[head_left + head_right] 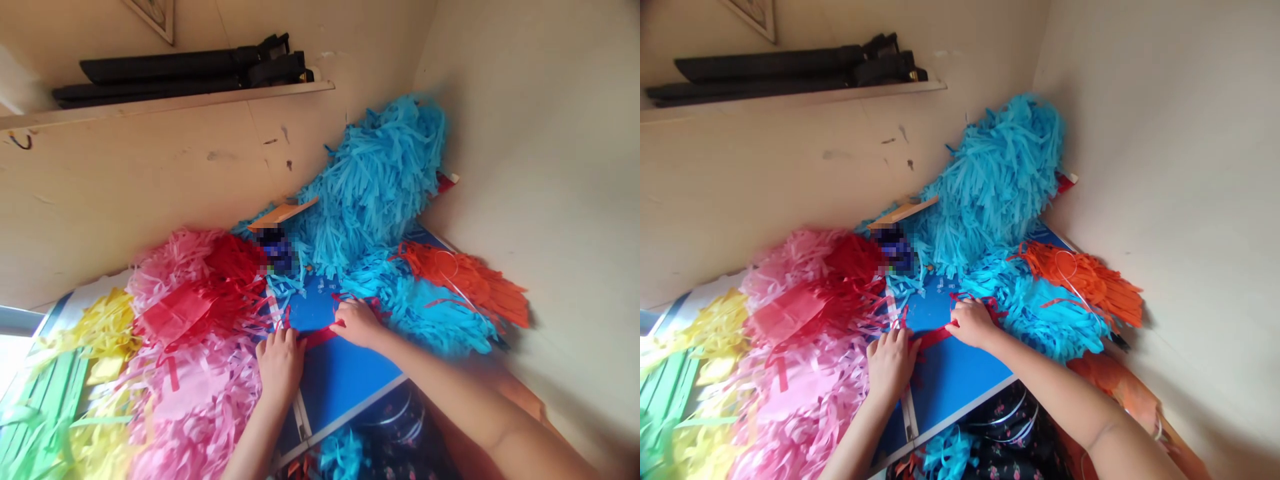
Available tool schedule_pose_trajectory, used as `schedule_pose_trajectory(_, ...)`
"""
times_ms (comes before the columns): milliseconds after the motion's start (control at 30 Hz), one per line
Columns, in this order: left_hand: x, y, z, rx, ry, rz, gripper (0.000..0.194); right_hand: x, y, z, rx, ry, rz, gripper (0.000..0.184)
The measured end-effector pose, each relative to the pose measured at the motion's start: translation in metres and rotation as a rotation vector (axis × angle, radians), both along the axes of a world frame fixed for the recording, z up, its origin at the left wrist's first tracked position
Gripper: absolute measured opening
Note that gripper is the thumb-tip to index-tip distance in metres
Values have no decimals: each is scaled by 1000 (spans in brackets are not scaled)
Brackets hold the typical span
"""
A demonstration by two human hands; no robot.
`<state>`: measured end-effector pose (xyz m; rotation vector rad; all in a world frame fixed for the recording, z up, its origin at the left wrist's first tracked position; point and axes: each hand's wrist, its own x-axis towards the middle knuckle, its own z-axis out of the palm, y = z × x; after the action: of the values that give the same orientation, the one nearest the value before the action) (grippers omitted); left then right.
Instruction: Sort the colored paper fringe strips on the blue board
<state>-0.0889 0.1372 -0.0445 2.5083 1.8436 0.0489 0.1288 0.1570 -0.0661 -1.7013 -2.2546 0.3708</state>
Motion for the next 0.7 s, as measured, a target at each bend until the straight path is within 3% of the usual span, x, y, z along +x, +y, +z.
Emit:
schedule_pose_trajectory(133, 0, 2, 5, -60, -53, -356, 29, 9, -2, 9, 92, -11, -65, 24)
schedule_pose_trajectory(200, -1, 3, 6, -101, -61, -430, 25, 16, -4, 16, 139, -24, -99, 21)
schedule_pose_trajectory(267, -2, 2, 7, -107, -64, -437, 22, 22, -7, 21, 173, -24, -64, 15)
schedule_pose_trajectory(367, -1, 2, 6, -93, -61, -418, 17, 19, -15, 19, 253, -83, 277, 9)
schedule_pose_trajectory(433, 2, 3, 5, -82, -53, -406, 13, 12, -18, 12, 319, -164, 473, 20)
schedule_pose_trajectory(533, 7, 5, 5, -67, -42, -391, 6, 2, -16, 3, 356, -222, 520, 30)
schedule_pose_trajectory(700, 15, 5, 9, -30, -41, -339, 18, -2, -5, 1, 321, -227, 524, 27)
